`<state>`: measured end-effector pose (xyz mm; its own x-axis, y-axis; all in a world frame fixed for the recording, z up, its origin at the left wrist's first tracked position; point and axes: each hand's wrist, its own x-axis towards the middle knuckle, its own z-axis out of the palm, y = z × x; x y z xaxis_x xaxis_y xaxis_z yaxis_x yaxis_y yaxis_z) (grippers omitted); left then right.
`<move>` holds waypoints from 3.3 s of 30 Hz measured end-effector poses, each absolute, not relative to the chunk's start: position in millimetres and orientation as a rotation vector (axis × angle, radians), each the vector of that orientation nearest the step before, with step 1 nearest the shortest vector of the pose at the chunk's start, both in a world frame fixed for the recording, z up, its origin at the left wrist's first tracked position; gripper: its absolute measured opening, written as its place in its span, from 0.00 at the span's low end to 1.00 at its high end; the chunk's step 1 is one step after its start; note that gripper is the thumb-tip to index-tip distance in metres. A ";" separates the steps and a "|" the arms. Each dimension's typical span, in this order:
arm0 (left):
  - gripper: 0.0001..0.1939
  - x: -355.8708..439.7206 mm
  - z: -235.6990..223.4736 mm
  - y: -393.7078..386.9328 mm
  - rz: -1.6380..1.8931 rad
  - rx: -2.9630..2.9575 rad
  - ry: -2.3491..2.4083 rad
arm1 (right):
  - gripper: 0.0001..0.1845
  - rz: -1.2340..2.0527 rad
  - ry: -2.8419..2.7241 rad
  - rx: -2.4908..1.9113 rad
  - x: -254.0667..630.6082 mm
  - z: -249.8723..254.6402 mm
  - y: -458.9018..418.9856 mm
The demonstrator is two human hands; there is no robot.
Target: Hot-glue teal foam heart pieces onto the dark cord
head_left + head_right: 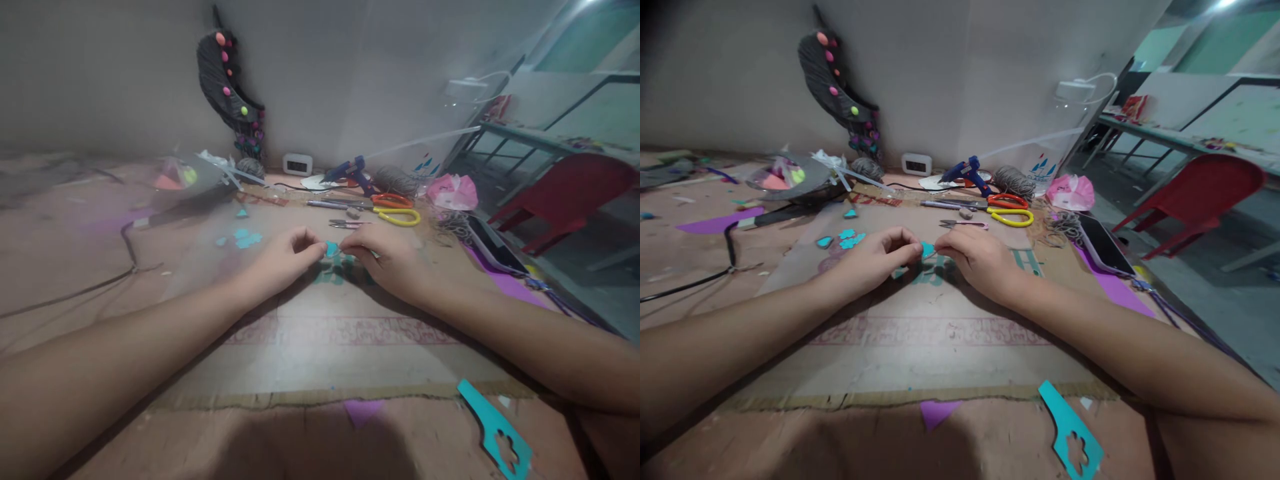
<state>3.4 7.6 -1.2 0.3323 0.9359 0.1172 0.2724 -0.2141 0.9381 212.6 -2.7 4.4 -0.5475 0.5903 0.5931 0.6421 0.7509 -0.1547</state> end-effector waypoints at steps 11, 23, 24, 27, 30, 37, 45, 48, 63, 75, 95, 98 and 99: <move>0.08 3.9 -1.4 6.4 0.907 1.694 1.072 | 0.08 -0.071 -2.310 -0.921 213.0 3.8 0.5; 0.09 3.9 1.9 2.6 0.861 1.700 1.049 | 0.04 0.115 -2.243 -1.049 210.5 4.2 -0.2; 0.09 3.6 1.8 2.6 0.860 1.709 1.040 | 0.04 0.146 -2.234 -1.075 209.7 5.2 -0.4; 0.09 2.3 0.2 4.0 0.846 1.735 1.016 | 0.07 0.296 -2.200 -1.160 206.4 8.7 -0.5; 0.10 1.1 -3.0 6.7 0.835 1.758 0.987 | 0.08 0.526 -2.151 -1.211 203.7 11.0 0.4; 0.13 1.2 -1.7 4.1 0.818 1.860 0.994 | 0.16 0.891 -1.962 -1.348 203.3 9.6 2.2; 0.08 3.9 1.6 -3.2 0.773 2.082 1.099 | 0.16 0.883 -1.912 -1.345 201.8 8.7 2.6; 0.09 4.0 2.4 -3.0 0.771 2.081 1.110 | 0.16 0.883 -1.917 -1.338 201.0 9.3 1.5; 0.08 2.2 1.9 -2.3 0.764 2.050 1.119 | 0.17 0.893 -1.928 -1.350 200.5 9.6 -0.8; 0.15 1.6 3.1 -2.8 0.766 2.103 1.121 | 0.18 0.917 -1.916 -1.336 199.8 10.4 -1.4; 0.07 -0.2 -3.6 -4.9 1.025 2.245 1.076 | 0.21 1.171 -1.706 -1.275 200.1 9.4 -1.5; 0.06 -1.7 -5.8 -5.5 1.065 2.398 1.021 | 0.20 1.183 -1.682 -1.285 199.1 9.7 -3.2; 0.06 -2.3 -6.3 -5.2 1.072 2.431 1.009 | 0.20 1.172 -1.684 -1.283 198.8 9.7 -4.0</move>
